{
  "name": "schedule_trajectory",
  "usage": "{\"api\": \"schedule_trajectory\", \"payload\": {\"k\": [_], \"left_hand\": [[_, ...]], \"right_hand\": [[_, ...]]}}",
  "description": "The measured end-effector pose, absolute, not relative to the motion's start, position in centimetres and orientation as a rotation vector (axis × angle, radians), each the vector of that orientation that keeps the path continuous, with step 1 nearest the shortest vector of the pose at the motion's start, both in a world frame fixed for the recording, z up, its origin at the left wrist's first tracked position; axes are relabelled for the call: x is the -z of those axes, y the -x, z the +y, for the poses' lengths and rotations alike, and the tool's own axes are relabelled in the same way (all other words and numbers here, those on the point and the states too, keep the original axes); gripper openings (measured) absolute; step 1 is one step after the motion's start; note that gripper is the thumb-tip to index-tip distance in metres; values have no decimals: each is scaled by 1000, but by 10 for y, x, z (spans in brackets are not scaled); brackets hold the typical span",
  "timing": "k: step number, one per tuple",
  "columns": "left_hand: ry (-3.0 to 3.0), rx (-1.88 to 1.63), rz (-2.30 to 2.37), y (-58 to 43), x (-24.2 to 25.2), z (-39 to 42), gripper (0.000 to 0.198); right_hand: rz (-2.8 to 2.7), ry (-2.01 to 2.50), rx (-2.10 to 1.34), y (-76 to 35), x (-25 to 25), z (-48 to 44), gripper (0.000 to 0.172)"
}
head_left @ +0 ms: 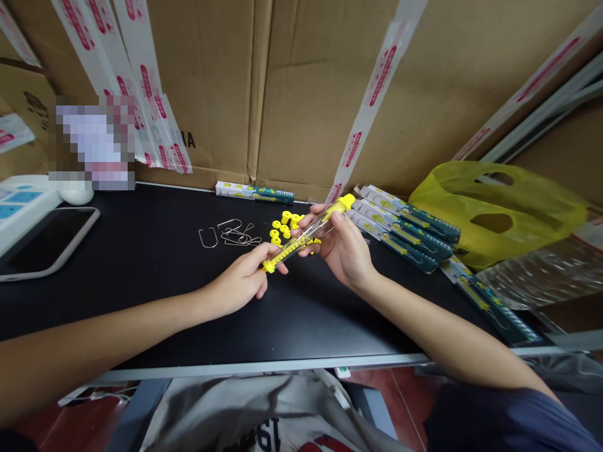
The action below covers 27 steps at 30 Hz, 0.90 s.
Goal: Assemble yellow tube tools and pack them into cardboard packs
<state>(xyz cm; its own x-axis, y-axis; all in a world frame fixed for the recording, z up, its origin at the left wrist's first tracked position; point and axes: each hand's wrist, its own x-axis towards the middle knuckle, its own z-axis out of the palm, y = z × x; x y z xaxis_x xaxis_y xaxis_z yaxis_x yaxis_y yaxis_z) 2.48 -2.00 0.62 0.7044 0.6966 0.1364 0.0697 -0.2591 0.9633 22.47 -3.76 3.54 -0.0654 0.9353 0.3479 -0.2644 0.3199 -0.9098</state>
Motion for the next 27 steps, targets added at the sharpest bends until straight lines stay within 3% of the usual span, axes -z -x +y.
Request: {"api": "schedule_trajectory", "payload": {"k": [15, 27], "left_hand": [[-1768, -735, 600, -23, -8, -24, 47], [-1726, -670, 572, -26, -2, -25, 61]], "right_hand": [[-1137, 741, -1038, -244, -47, -21, 27], [-1370, 667, -1148, -218, -30, -48, 26]]}}
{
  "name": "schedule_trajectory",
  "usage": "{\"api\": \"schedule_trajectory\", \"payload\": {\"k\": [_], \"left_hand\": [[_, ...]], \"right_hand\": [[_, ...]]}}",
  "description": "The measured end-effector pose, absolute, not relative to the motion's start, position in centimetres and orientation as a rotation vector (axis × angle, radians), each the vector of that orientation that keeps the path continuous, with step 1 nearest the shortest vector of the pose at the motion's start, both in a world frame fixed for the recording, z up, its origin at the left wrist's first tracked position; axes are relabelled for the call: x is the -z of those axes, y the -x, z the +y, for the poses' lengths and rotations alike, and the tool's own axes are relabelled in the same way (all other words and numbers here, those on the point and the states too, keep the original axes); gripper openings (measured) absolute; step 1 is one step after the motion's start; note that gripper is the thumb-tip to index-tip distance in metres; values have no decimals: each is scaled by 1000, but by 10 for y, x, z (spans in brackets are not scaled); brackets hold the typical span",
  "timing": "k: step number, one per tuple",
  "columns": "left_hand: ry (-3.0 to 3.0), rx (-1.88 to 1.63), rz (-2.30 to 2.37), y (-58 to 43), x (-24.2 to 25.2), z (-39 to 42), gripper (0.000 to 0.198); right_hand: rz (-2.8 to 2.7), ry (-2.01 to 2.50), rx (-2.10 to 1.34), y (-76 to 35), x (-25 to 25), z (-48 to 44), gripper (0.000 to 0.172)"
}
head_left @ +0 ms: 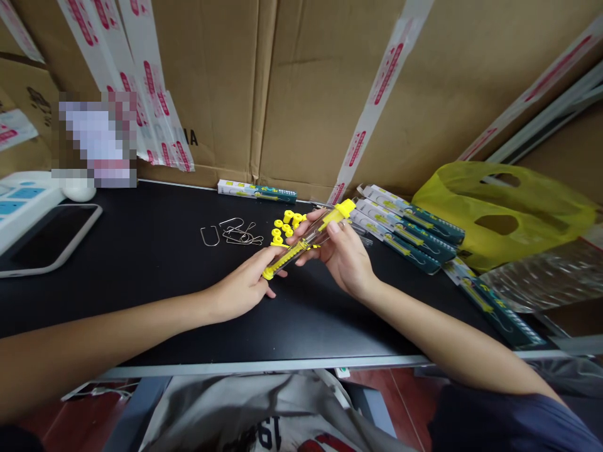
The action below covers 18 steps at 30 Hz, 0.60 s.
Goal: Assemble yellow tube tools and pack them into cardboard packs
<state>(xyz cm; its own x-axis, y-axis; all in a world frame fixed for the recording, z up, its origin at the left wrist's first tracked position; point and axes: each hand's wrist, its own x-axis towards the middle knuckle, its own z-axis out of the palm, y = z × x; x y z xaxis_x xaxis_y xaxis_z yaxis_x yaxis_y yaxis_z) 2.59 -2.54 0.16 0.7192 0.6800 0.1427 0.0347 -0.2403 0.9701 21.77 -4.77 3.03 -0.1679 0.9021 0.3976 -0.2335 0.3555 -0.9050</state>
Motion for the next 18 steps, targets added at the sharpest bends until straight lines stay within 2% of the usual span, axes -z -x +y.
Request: {"api": "schedule_trajectory", "payload": {"k": [3, 8, 18], "left_hand": [[-1768, -689, 576, -26, -5, -24, 61], [-1809, -779, 608, -24, -7, -20, 45], [-1787, -801, 601, -25, -4, -22, 46]], "right_hand": [[-1372, 650, -1129, -219, -32, -49, 25], [-1342, 686, -1056, -224, -42, -48, 26], [-1238, 768, -1062, -234, -42, -33, 30]]}}
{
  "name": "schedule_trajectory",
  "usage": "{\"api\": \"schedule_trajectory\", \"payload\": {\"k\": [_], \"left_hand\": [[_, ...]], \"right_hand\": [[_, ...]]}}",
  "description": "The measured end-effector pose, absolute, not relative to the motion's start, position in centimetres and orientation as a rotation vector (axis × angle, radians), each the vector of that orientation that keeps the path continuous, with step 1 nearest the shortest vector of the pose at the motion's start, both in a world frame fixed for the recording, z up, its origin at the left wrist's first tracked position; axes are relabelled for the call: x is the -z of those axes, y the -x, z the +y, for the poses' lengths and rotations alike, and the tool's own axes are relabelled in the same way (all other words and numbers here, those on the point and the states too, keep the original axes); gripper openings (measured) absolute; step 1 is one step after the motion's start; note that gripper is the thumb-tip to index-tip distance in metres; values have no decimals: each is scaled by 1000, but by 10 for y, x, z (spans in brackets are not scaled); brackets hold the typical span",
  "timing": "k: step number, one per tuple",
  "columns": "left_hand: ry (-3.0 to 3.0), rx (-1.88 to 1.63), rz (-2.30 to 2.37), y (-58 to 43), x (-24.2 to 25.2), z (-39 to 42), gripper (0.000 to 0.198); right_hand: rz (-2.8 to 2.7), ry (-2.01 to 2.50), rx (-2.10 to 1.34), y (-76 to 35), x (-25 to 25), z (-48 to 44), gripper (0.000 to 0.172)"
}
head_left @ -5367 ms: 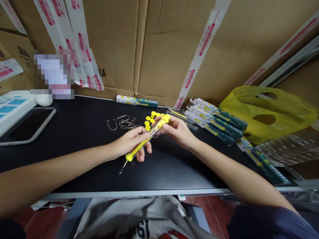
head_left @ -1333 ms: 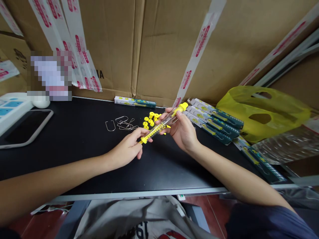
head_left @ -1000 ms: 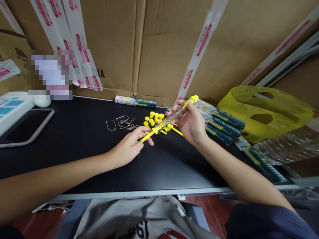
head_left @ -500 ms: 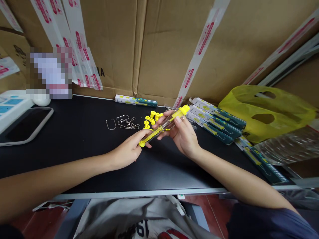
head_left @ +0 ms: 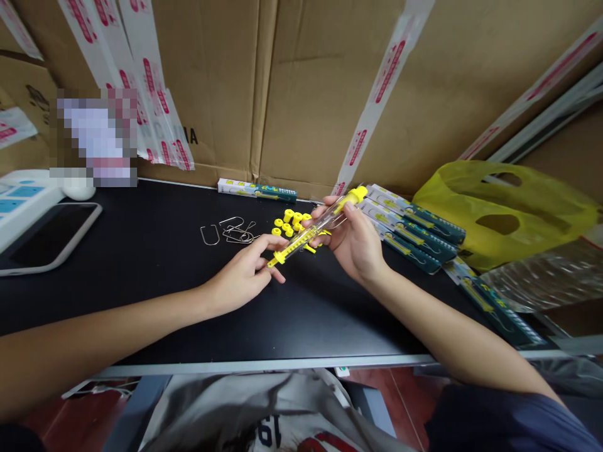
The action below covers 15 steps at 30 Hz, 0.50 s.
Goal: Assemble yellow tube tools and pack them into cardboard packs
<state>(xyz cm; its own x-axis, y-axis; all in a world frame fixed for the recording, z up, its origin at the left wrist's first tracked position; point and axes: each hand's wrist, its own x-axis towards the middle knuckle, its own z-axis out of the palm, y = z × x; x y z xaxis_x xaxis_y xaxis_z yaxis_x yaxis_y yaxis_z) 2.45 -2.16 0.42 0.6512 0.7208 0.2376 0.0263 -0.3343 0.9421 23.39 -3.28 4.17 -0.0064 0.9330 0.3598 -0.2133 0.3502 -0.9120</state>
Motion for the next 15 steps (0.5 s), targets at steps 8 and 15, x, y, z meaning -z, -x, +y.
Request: {"api": "schedule_trajectory", "payload": {"k": [8, 15], "left_hand": [[-1741, -601, 624, -25, 4, -22, 52], [-1691, -556, 632, -26, 3, -22, 40]], "right_hand": [[-1062, 782, -1046, -254, -41, -10, 27], [-1182, 760, -1185, -236, -32, -23, 28]]}}
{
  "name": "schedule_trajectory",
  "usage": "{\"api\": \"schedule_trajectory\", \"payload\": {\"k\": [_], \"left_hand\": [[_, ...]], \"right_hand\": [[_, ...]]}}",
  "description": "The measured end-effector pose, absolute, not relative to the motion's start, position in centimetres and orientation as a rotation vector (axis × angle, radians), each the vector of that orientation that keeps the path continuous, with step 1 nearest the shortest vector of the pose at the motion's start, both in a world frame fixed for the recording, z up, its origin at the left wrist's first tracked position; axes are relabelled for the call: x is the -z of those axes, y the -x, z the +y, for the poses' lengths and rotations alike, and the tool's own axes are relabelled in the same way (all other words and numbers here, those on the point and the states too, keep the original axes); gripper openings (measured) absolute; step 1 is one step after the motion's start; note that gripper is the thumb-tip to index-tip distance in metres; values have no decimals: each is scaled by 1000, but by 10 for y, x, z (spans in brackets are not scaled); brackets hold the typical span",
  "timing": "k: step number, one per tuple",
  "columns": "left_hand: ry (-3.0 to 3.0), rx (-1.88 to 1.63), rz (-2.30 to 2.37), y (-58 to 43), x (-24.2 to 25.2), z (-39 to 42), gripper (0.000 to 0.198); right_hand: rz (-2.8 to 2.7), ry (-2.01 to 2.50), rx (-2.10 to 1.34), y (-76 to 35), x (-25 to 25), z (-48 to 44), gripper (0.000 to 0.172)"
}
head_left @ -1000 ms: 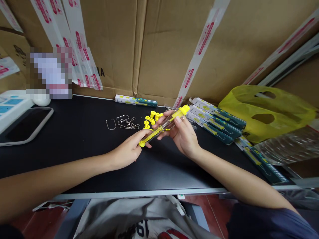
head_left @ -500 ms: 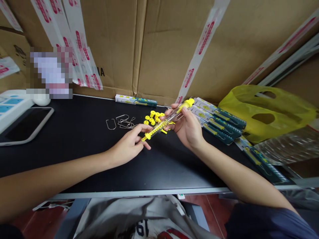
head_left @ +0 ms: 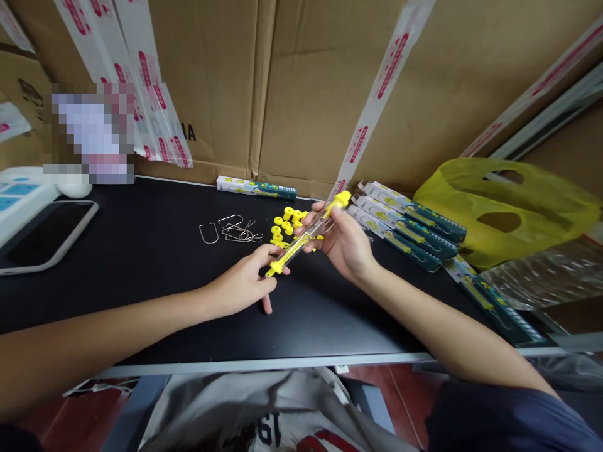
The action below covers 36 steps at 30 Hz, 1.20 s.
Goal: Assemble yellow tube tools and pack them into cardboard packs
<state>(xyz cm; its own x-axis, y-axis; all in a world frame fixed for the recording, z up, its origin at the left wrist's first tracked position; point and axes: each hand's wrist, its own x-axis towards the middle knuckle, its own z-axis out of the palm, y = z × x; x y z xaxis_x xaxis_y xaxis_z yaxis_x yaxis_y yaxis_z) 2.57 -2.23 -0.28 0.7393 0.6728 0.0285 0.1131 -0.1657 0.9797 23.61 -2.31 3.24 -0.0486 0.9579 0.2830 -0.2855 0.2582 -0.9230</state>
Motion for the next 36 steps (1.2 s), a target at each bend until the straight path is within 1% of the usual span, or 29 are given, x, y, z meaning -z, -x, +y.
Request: {"api": "schedule_trajectory", "payload": {"k": [3, 6, 8, 12, 16, 18, 20, 24, 27, 29, 30, 31, 32, 34, 36], "left_hand": [[-1733, -550, 658, -24, 3, -20, 37], [-1746, -562, 671, -23, 1, -17, 30], [-1731, -567, 678, -22, -1, -17, 35], [-1740, -512, 675, -21, -4, -23, 46], [-1966, -491, 629, -18, -10, -30, 42], [-2070, -521, 629, -17, -12, -31, 36], [-2120, -549, 639, -17, -13, -31, 35], [-2019, -664, 556, -21, -11, -30, 47], [-1893, -731, 492, -23, -7, -30, 46], [-1876, -760, 534, -22, -5, -28, 42], [-1887, -775, 575, -21, -5, -26, 39], [-1906, -790, 620, -20, -5, -24, 36], [-1930, -804, 667, -19, -5, -21, 32], [-1976, -858, 749, -18, -7, -16, 23], [-2022, -899, 812, -16, -10, -13, 20]], "right_hand": [[-1144, 767, -1063, -242, -36, -18, 30], [-1158, 800, -1114, -239, -33, -20, 32], [-1212, 810, -1190, -228, -26, -28, 28], [-1318, 773, -1236, -207, -18, -49, 23], [-1370, 741, -1270, -206, -21, -54, 22], [-1397, 751, -1234, -210, -23, -51, 24], [-1418, 773, -1177, -213, -24, -48, 27], [-1481, 799, -1144, -211, -19, -49, 35], [-1608, 829, -1080, -210, -20, -46, 41], [-1742, 863, -931, -221, -26, -36, 52], [-1802, 895, -824, -232, -31, -28, 63], [-1843, 951, -666, -247, -36, -18, 68], [-1854, 1036, -447, -265, -42, -9, 67], [-1796, 1293, 81, -308, -51, 9, 59], [-1709, 1604, 535, -352, -55, 21, 58]]}}
